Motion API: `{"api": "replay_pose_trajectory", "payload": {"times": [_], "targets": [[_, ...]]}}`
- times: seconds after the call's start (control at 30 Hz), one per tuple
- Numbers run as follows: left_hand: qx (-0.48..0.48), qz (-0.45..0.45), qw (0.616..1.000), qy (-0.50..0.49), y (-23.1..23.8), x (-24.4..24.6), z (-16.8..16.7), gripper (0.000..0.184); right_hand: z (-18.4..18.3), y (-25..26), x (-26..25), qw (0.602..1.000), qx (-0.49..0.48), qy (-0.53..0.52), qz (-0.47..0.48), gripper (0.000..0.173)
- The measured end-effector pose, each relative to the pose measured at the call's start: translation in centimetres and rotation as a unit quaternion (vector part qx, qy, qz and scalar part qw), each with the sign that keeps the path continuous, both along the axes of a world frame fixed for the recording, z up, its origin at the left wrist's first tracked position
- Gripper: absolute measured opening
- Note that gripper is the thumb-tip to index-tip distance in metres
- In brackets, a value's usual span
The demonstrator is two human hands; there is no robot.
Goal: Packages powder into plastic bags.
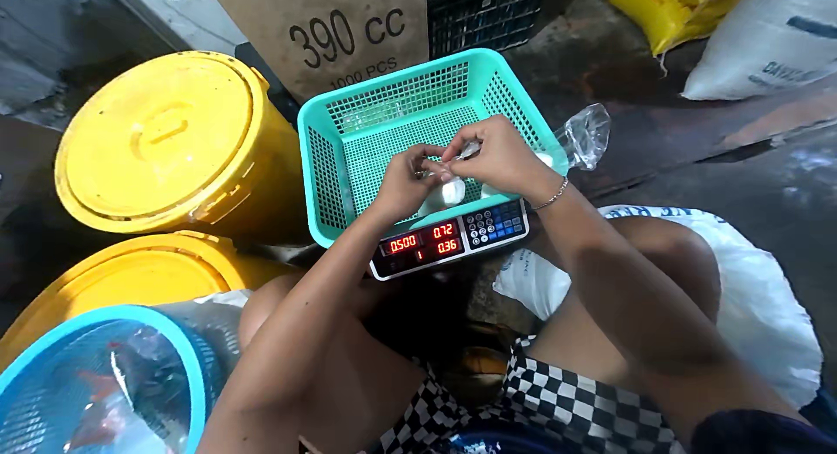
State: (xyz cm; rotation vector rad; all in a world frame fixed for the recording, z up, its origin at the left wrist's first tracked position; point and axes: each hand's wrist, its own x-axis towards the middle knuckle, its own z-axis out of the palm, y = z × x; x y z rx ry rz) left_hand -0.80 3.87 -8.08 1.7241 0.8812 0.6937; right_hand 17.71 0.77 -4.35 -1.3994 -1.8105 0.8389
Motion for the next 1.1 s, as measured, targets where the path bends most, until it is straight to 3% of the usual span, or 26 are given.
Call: {"api": "replay_pose_trajectory", "payload": {"times": [0.2, 0.3, 0.37, 0.43, 0.57, 0.7, 0.97, 1.1], "targets": [[-0.005, 0.006, 1.000, -0.012, 0.0, -0.1, 0.1, 0.025, 0.3, 0.0, 0.1, 0.999, -0.014, 0.024, -0.016, 0.010], [0.007, 0.020, 1.000, -0.023, 0.0, -0.2, -0.3, 0.017, 0.7, 0.0, 0.6, 0.994, -0.060, 0.087, 0.031, 0.026], [0.011, 0.024, 0.999, -0.024, 0.0, -0.2, -0.4, 0.014, 0.5, 0.1, 1.0, 0.990, -0.073, 0.122, 0.025, 0.020], [-0.011, 0.012, 1.000, -0.022, -0.2, 0.0, 0.1, 0.017, -0.1, 0.3, 0.9, 0.990, -0.049, 0.133, -0.002, 0.009], [-0.056, -0.009, 0.998, -0.030, -0.8, 0.7, 0.5, 0.021, -1.1, 0.8, 0.7, 0.995, 0.071, 0.063, -0.019, 0.013], [-0.005, -0.028, 0.999, -0.016, -0.9, 0.7, 0.3, 0.032, -1.4, 0.9, 0.2, 0.988, 0.141, 0.015, -0.060, 0.013], [0.120, -0.066, 0.990, 0.017, -0.9, 0.5, 0.8, 0.031, -2.3, 1.5, -0.9, 0.962, 0.237, 0.001, -0.134, 0.013], [0.063, 0.021, 0.998, 0.020, 0.1, -1.3, 2.1, 0.035, 3.1, -0.3, 1.3, 0.975, 0.198, -0.021, -0.100, 0.024]]}}
